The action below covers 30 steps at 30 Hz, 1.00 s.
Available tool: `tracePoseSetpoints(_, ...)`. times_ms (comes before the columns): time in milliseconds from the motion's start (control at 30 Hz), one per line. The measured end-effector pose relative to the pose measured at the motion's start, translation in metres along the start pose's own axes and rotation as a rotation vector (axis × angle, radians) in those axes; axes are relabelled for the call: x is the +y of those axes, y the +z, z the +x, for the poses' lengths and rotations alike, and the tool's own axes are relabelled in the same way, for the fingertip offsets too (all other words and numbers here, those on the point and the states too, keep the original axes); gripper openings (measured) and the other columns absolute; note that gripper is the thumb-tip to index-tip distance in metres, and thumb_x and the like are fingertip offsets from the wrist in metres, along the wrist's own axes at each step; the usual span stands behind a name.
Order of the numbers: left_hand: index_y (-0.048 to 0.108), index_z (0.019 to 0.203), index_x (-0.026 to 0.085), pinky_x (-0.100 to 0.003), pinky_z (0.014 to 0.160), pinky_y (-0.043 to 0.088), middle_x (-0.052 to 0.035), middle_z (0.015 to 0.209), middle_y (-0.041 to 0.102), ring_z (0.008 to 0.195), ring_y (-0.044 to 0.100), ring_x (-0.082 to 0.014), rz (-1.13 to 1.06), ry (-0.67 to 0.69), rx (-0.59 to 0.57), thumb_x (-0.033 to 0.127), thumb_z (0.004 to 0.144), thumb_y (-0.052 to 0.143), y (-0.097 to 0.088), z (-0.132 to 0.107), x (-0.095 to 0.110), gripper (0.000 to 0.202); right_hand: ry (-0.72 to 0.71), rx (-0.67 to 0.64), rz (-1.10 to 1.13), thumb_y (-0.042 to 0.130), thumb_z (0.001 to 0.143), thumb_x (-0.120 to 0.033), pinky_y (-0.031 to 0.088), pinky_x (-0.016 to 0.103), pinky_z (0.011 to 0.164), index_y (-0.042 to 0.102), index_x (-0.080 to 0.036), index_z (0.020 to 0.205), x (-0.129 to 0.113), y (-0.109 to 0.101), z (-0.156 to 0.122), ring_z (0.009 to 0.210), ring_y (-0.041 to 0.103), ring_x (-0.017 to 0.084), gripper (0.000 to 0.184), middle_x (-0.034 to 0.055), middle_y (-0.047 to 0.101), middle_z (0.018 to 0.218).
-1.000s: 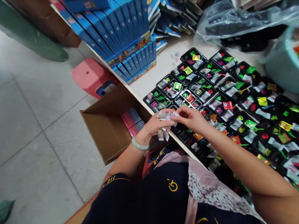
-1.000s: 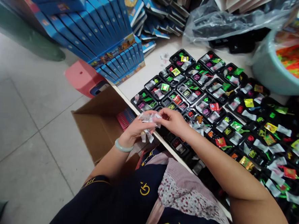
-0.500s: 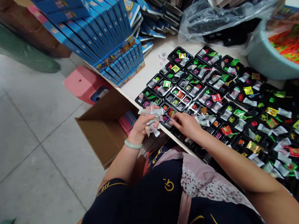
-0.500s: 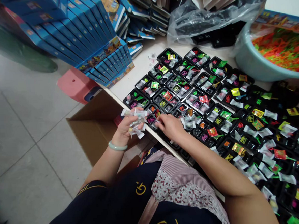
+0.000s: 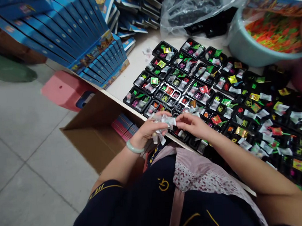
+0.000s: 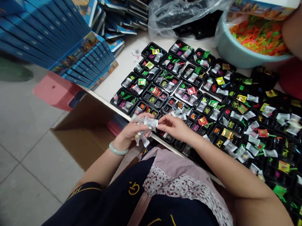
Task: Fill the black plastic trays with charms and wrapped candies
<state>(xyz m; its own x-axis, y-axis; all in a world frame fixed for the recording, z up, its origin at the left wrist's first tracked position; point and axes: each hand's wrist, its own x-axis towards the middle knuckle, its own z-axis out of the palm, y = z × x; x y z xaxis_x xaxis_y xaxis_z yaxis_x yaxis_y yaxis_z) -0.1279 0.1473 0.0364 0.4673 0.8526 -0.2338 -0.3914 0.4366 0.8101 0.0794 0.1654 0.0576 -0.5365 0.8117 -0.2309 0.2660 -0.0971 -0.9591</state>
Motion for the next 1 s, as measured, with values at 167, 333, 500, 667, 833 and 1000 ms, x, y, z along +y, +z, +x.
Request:
tracePoseSetpoints(167, 0.055, 0.109, 0.014, -0.018, 0.043, 0.039, 0.0023, 0.065, 0.061, 0.044, 0.053, -0.0068, 0.062, -0.06, 0.03, 0.021, 0.063, 0.077, 0.013, 0.002, -0.011, 0.051, 0.136, 0.102, 0.205, 0.065, 0.073, -0.043, 0.042, 0.026, 0.053, 0.049, -0.022, 0.07, 0.014, 0.008, -0.006, 0.053, 0.051, 0.01, 0.026, -0.0029, 0.059, 0.063)
tracePoseSetpoints(333, 0.055, 0.111, 0.016, -0.018, 0.042, 0.037, -0.0007, 0.073, 0.063, 0.045, 0.053, -0.007, -0.011, -0.022, 0.02, 0.024, 0.066, 0.073, 0.006, 0.001, -0.014, 0.049, 0.128, 0.212, 0.183, 0.065, 0.071, -0.042, 0.041, 0.026, 0.053, 0.047, -0.022, 0.07, 0.015, -0.01, -0.008, 0.053, 0.051, 0.011, 0.027, -0.0029, 0.059, 0.061)
tracePoseSetpoints(500, 0.053, 0.113, 0.017, -0.019, 0.042, 0.038, -0.0037, 0.079, 0.065, 0.044, 0.053, -0.0075, -0.091, 0.074, 0.049, 0.026, 0.067, 0.071, -0.008, -0.005, -0.005, 0.05, -0.003, 0.244, -0.128, 0.06, 0.076, -0.035, 0.042, 0.028, 0.059, 0.054, -0.022, 0.08, 0.022, -0.008, -0.005, 0.061, 0.054, 0.013, 0.015, -0.0015, 0.059, 0.069)
tracePoseSetpoints(667, 0.055, 0.111, 0.017, -0.019, 0.042, 0.038, -0.0046, 0.08, 0.066, 0.045, 0.053, -0.0078, -0.041, 0.132, 0.072, 0.023, 0.069, 0.071, -0.016, -0.009, 0.004, 0.045, -0.134, 0.192, -0.6, 0.058, 0.081, -0.025, 0.045, 0.038, 0.075, 0.06, -0.022, 0.086, 0.012, 0.003, 0.001, 0.084, 0.058, 0.022, 0.007, 0.0065, 0.065, 0.085)
tracePoseSetpoints(833, 0.057, 0.109, 0.016, -0.02, 0.043, 0.04, -0.0033, 0.078, 0.065, 0.046, 0.054, -0.0082, 0.027, 0.095, 0.097, 0.023, 0.067, 0.074, -0.005, -0.001, 0.007, 0.046, -0.146, 0.203, -0.177, 0.058, 0.082, -0.037, 0.049, 0.035, 0.074, 0.057, -0.022, 0.097, 0.001, 0.005, 0.021, 0.084, 0.06, 0.019, 0.022, 0.0062, 0.065, 0.093)
tracePoseSetpoints(1000, 0.058, 0.11, 0.016, -0.019, 0.043, 0.039, -0.0025, 0.076, 0.065, 0.045, 0.054, -0.0074, 0.057, 0.064, 0.129, 0.025, 0.066, 0.076, 0.001, 0.013, 0.017, 0.049, -0.028, 0.104, 0.096, 0.062, 0.074, -0.045, 0.046, 0.027, 0.058, 0.056, -0.021, 0.086, 0.0, -0.002, 0.05, 0.063, 0.056, 0.014, 0.028, -0.0016, 0.059, 0.068)
